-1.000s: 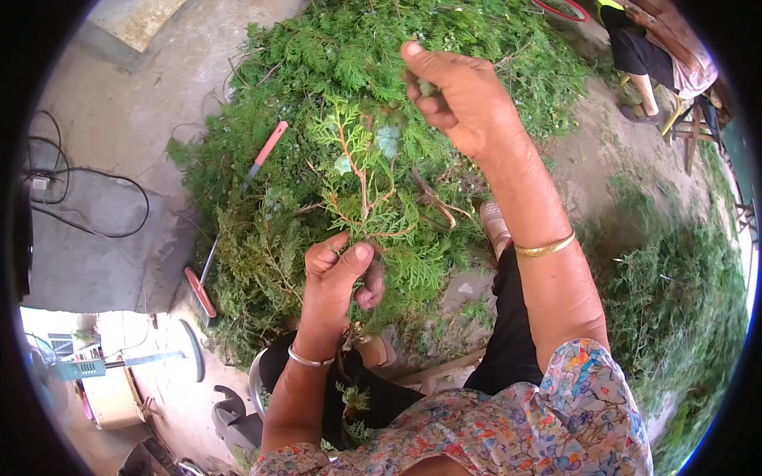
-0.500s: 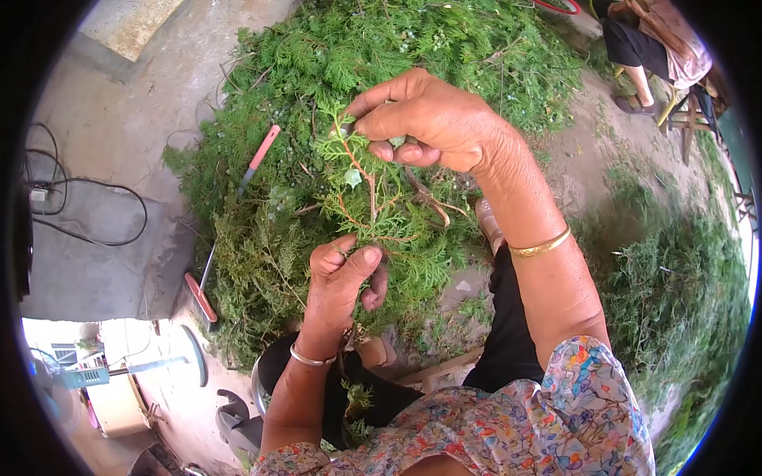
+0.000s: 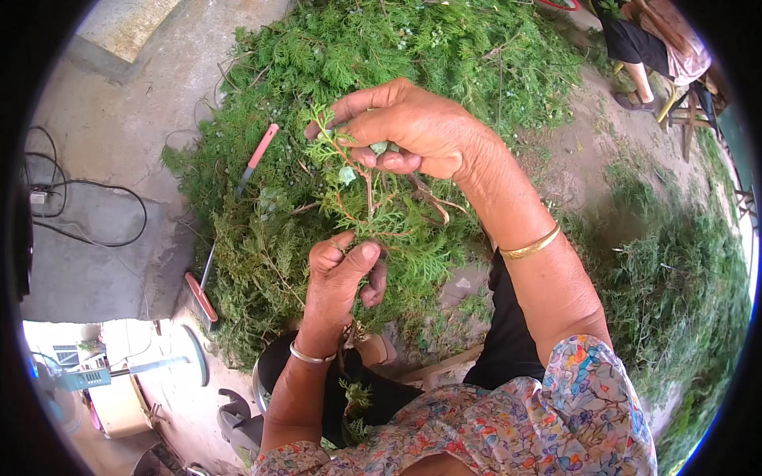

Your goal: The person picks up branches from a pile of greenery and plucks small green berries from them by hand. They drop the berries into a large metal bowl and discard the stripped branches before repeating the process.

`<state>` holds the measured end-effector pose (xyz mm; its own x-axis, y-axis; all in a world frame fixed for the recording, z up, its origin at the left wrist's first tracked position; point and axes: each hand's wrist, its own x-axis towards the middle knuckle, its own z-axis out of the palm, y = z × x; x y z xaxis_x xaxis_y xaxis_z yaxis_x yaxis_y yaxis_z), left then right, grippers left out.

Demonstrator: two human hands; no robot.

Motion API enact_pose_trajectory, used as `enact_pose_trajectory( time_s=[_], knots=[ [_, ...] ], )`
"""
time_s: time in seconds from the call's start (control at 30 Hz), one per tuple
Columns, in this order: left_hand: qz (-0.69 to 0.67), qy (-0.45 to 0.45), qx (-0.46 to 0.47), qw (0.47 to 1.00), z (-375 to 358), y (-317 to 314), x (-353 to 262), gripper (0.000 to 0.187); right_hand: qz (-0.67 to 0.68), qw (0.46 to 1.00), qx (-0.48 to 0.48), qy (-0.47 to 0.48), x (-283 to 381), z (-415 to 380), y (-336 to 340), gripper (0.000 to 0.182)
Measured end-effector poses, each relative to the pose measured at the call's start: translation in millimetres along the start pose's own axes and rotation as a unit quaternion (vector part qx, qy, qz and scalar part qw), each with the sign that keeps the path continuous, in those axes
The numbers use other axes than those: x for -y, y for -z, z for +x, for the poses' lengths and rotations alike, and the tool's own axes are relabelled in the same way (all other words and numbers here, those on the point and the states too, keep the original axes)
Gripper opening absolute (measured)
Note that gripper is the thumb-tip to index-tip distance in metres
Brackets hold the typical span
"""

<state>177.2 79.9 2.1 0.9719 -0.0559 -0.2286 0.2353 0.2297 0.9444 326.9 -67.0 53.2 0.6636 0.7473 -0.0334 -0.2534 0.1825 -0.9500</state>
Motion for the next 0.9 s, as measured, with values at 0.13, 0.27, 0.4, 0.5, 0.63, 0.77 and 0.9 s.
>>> enact_pose_trajectory(
  time_s=[0.13,0.27,0.4,0.5,0.63,0.77,0.9],
  knots=[
    [0.018,0.001,0.005,1.000,0,0,1,0.026,0.011,0.999,-0.036,-0.006,0,1,-2,0.017],
    [0.015,-0.002,0.004,1.000,-1,-1,0,0.026,-0.007,0.996,-0.084,0.006,2,1,1,0.011],
    [0.007,-0.001,-0.018,1.000,-2,0,-4,0.025,-0.183,0.949,-0.239,0.093,1,4,-2,0.015],
    [0.005,-0.004,-0.006,1.000,-2,1,-4,0.025,-0.271,0.889,-0.340,0.143,-4,12,16,0.017],
    [0.001,-0.002,0.005,1.000,-2,8,-1,0.025,0.185,0.927,-0.306,0.116,6,10,31,0.019],
    [-0.034,-0.022,-0.007,0.999,2,13,-1,0.024,0.252,0.942,-0.213,0.052,1,5,14,0.013],
    [-0.056,-0.024,-0.039,0.997,5,16,-7,0.025,0.051,0.984,-0.150,0.080,-13,-1,-11,0.019]
  ],
)
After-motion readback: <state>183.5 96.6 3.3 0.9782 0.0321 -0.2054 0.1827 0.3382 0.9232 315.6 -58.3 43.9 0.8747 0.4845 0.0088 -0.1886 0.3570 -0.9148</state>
